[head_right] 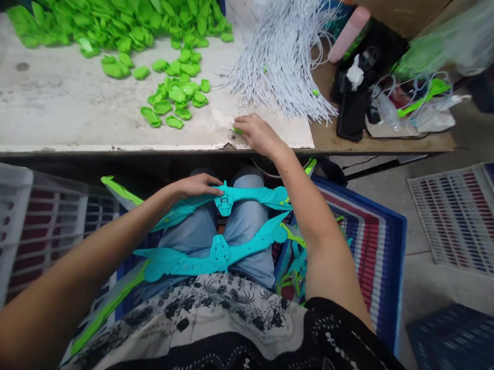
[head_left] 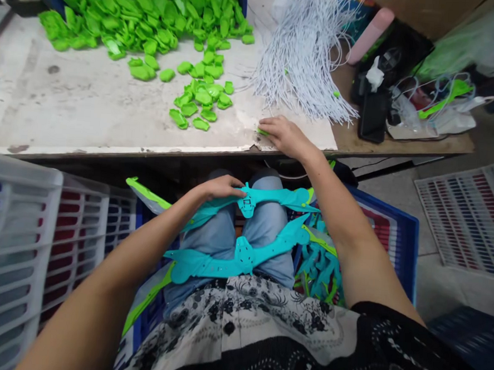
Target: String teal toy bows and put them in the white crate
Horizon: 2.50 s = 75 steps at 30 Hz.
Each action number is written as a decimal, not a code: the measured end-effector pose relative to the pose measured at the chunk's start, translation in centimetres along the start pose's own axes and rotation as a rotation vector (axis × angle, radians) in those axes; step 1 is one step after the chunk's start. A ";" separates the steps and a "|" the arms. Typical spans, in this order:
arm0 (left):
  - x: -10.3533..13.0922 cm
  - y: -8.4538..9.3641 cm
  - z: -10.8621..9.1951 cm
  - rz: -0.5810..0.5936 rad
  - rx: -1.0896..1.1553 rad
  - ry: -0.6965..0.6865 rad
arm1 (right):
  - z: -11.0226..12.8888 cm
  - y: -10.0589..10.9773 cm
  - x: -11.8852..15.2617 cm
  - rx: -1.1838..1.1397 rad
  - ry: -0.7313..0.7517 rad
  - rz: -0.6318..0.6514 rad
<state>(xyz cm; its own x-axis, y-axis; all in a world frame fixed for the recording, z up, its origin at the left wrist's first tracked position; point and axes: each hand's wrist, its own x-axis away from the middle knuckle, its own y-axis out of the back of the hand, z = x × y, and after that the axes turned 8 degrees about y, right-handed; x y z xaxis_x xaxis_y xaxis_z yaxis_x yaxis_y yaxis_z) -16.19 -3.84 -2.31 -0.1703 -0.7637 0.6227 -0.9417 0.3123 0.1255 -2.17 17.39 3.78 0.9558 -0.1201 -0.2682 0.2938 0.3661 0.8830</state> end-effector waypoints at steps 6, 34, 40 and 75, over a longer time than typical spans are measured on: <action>-0.3 -0.1 0.1 -0.008 0.062 0.011 | 1.5 -0.5 1.4 0.025 0.000 -0.038; -1.1 -0.3 1.5 0.036 -0.045 -0.093 | 12.8 -9.7 11.3 0.050 -0.058 -0.077; -0.4 -0.3 1.0 0.030 -0.192 -0.135 | 13.1 -9.7 11.1 -0.156 -0.290 -0.136; 10.5 -13.4 3.3 -0.381 -0.562 -0.011 | 3.4 -4.9 -12.6 0.186 -0.424 -0.218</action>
<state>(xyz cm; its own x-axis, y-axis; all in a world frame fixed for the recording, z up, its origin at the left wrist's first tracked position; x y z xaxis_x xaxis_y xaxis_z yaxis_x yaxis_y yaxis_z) -6.32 -17.87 0.00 0.1375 -0.8835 0.4477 -0.6430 0.2642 0.7188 -15.64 13.98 4.19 0.7739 -0.5536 -0.3076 0.4426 0.1253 0.8879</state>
